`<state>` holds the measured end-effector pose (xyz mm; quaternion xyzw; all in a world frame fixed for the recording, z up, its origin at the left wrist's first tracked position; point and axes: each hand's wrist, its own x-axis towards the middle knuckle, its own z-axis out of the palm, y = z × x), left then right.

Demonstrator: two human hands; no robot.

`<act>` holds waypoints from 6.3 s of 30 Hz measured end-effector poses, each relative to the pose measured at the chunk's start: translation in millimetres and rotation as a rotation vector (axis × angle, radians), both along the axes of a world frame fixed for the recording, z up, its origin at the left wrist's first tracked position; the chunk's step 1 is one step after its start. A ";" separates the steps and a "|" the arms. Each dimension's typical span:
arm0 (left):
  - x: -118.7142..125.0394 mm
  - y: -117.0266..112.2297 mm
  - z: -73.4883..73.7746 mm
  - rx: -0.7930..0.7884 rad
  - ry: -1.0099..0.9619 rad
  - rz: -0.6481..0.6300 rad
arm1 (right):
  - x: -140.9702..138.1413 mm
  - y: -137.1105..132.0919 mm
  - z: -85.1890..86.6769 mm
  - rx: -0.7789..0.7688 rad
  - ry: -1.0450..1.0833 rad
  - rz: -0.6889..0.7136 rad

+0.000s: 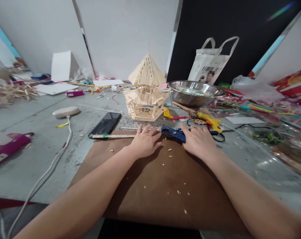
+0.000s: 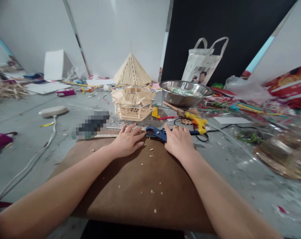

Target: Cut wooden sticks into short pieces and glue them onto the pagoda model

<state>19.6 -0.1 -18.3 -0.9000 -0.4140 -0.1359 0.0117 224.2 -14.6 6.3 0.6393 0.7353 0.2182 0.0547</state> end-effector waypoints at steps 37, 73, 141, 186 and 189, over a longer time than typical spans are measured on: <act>8.9 -3.5 2.5 0.165 -0.019 0.001 | -4.1 1.9 -3.9 0.039 0.164 0.018; 6.0 -10.1 12.1 -0.632 -1.142 -0.009 | -19.8 -10.8 2.4 0.037 0.478 0.280; 8.8 -11.7 7.3 -0.715 -1.306 -0.023 | -30.2 -20.8 3.4 0.005 0.346 0.149; -1.0 -5.7 7.6 -0.365 -0.755 0.132 | -19.9 -10.0 0.8 0.033 0.436 0.201; -0.7 -7.5 10.0 -0.364 -0.753 0.152 | -23.1 -12.8 0.8 0.029 0.422 0.222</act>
